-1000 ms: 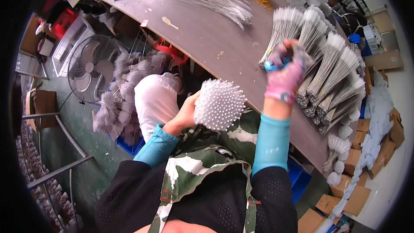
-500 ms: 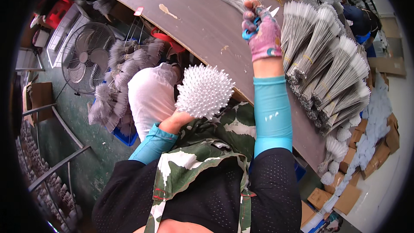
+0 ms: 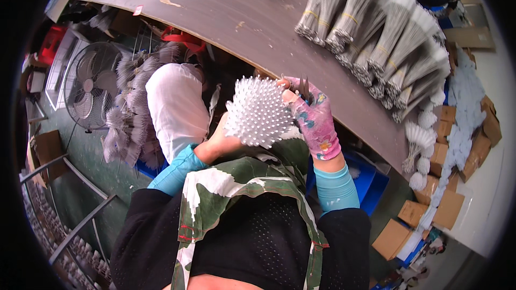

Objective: Assembling plastic badminton shuttlecocks by inserting synthetic feathers into the base and finishing the product.

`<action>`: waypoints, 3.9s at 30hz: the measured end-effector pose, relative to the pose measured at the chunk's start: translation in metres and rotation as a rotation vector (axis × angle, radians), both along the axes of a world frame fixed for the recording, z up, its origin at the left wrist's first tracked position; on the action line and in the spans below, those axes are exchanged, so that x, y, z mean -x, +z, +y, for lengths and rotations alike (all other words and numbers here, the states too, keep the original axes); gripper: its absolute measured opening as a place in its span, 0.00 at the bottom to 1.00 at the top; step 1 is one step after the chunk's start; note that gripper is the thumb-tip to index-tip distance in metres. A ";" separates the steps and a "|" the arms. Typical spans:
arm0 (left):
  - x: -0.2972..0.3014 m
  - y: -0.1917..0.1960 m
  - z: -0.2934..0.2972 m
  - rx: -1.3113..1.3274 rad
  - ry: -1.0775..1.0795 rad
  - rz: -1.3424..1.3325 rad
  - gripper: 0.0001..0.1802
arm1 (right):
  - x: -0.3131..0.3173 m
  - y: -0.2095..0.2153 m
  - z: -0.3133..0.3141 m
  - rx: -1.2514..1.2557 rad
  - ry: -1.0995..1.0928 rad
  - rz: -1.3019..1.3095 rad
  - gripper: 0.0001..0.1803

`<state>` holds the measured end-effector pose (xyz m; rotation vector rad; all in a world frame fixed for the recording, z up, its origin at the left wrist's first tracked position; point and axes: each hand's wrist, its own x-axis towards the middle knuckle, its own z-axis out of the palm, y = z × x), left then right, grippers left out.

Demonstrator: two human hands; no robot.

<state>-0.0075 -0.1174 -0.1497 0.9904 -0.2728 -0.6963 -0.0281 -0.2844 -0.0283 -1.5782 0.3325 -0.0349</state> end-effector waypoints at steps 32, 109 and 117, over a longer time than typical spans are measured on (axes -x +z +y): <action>0.013 0.035 -0.054 -0.054 -0.698 -0.046 0.10 | 0.102 -0.001 -0.041 0.021 -0.096 0.266 0.12; 0.023 0.051 -0.064 -0.218 -0.562 -0.181 0.07 | 0.078 0.049 -0.096 0.441 0.484 0.625 0.14; 0.024 0.048 -0.067 -0.207 -0.611 -0.132 0.08 | 0.068 0.056 -0.088 0.590 0.593 0.523 0.14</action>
